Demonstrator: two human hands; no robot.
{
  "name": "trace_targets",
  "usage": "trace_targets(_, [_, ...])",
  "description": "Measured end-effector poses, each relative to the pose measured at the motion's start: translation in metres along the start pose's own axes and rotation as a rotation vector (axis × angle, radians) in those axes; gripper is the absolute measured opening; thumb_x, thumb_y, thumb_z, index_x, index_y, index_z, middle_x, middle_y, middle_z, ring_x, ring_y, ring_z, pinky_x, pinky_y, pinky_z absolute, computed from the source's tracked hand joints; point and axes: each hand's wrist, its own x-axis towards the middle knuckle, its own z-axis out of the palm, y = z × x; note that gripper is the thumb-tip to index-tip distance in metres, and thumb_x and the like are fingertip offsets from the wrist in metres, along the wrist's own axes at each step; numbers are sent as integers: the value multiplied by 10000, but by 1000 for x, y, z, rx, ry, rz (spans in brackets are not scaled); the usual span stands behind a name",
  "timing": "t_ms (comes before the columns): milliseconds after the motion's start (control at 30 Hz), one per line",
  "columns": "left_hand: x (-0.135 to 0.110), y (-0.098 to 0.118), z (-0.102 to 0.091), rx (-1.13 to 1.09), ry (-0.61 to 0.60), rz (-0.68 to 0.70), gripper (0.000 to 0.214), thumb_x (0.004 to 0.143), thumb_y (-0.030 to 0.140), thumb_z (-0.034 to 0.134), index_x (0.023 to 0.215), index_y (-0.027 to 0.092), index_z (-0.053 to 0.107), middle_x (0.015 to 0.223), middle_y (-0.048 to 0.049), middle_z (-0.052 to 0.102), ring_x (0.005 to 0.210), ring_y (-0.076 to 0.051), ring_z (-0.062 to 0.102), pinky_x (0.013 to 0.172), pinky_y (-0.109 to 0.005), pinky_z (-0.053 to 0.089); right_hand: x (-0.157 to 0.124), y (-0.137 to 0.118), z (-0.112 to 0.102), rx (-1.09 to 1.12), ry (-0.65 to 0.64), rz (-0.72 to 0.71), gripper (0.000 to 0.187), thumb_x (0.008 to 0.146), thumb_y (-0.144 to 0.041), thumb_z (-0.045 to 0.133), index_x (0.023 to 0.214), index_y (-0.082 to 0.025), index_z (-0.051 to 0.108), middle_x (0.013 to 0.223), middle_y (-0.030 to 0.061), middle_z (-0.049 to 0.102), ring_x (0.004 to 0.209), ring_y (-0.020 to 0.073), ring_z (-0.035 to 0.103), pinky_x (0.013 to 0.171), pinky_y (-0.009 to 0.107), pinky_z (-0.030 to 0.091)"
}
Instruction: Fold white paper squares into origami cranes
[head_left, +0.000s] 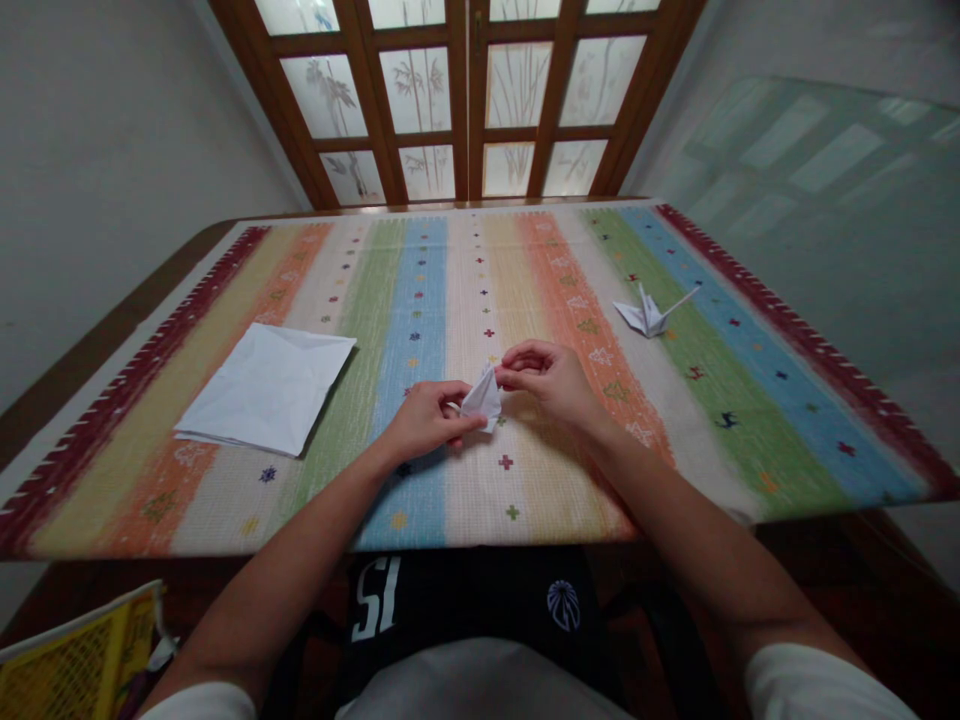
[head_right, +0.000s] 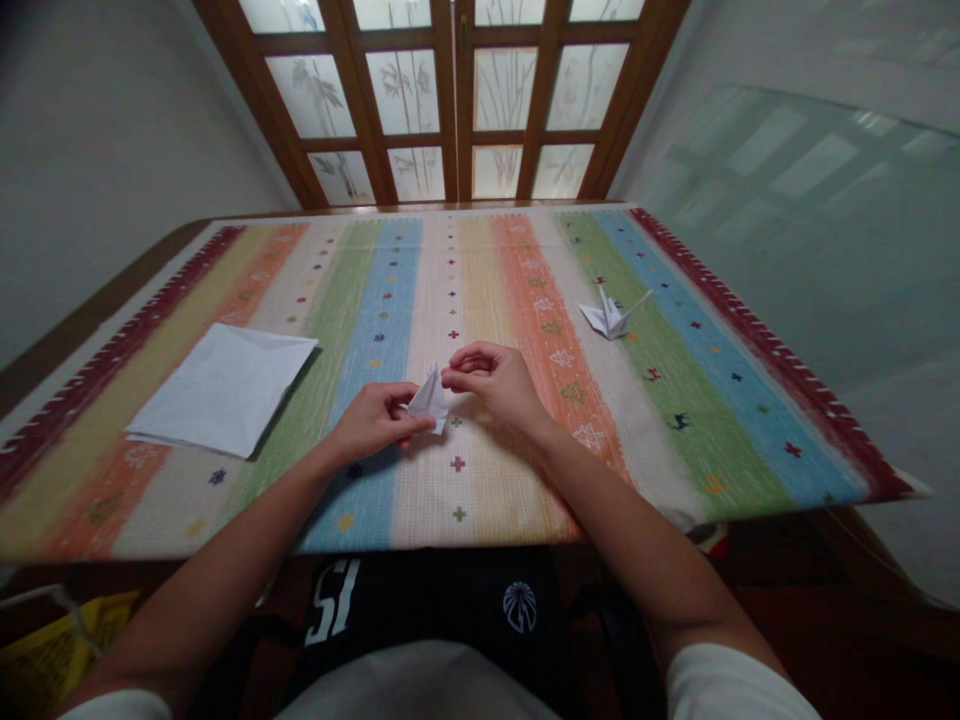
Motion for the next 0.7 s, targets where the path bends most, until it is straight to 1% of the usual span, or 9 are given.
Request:
trace_targets(133, [0,1,1,-48,-11,-9,337,847,393,807,1080,150,781,599,9,693,476,-121,626,494,-211,411,-1,0,1,1,8,-33,394,610,-447,1026,821,-236,769,775,23,773,731,200,757,728,356,647])
trace_targets(333, [0,1,1,-70,9,-3,268,849,363,814,1026,165,778,579,17,680,468,-117,625,483,-205,414,-1,2,5,39,4,-47,421,616,-495,1024,797,-237,745,768,12,758,716,189,740,712,352,643])
trace_targets(500, [-1,3,1,-98,0,3,284,855,356,810,1052,156,773,595,19,680,465,-111,620,477,-198,412,-2,3,9,59,25,-51,464,621,-497,1024,759,-238,665,748,-9,725,679,163,704,656,309,602])
trace_targets(700, [-1,1,0,-127,6,12,333,847,391,823,1072,154,762,636,18,697,468,-104,615,494,-198,421,-3,8,13,129,57,-54,529,654,-455,1009,740,-253,528,757,-14,739,669,160,697,690,319,586])
